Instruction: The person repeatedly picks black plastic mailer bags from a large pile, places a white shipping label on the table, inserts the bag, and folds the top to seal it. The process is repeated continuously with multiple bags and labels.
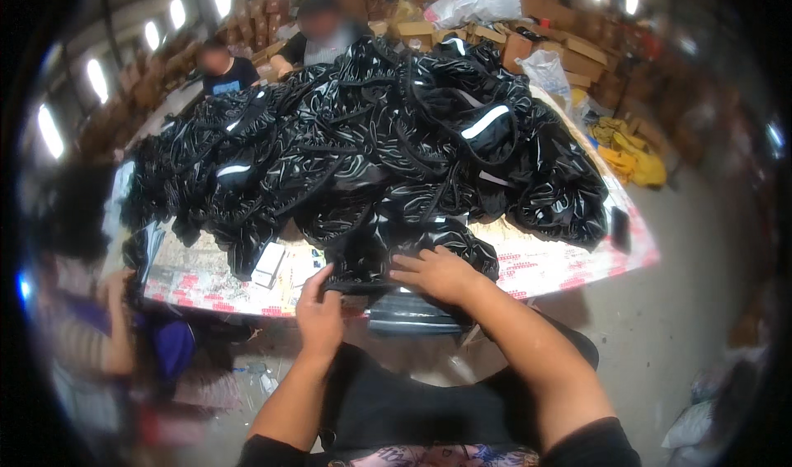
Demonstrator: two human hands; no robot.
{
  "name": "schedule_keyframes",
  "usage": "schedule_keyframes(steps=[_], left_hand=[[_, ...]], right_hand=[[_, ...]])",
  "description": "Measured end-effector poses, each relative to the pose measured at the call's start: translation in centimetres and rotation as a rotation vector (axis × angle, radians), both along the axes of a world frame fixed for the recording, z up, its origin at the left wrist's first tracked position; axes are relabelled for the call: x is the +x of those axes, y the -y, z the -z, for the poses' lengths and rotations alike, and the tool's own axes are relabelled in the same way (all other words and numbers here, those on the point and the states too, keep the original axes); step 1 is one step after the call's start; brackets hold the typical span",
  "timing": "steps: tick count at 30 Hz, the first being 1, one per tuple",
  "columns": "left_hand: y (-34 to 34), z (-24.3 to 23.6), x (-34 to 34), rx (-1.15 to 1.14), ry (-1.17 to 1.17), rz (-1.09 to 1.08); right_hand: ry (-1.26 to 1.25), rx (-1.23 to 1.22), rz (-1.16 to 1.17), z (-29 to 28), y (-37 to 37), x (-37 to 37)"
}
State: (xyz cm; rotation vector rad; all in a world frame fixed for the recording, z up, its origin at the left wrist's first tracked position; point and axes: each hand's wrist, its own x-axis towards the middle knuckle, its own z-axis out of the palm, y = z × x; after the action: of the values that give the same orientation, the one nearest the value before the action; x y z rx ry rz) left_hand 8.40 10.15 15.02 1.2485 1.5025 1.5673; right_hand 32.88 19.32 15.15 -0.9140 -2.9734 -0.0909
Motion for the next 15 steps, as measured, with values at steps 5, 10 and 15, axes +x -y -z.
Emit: schedule_keyframes(steps=[5,10,15], left_hand=[[-3.7,-0.5,5.9,0.218,-0.563,0.214],[-6.2,2.8,7.8,0.156,-0.723,0.308],[-5.8,4.1,7.8,0.248,-0.851,0.336]], right_hand=[[-0.097,0.038,0.051,1.7,0.3,-0.4],[-0.439,0.007,0.065,3.6,1.7,2.8],[-0.637,0.31,0.76,4.4,5.0,8.0]])
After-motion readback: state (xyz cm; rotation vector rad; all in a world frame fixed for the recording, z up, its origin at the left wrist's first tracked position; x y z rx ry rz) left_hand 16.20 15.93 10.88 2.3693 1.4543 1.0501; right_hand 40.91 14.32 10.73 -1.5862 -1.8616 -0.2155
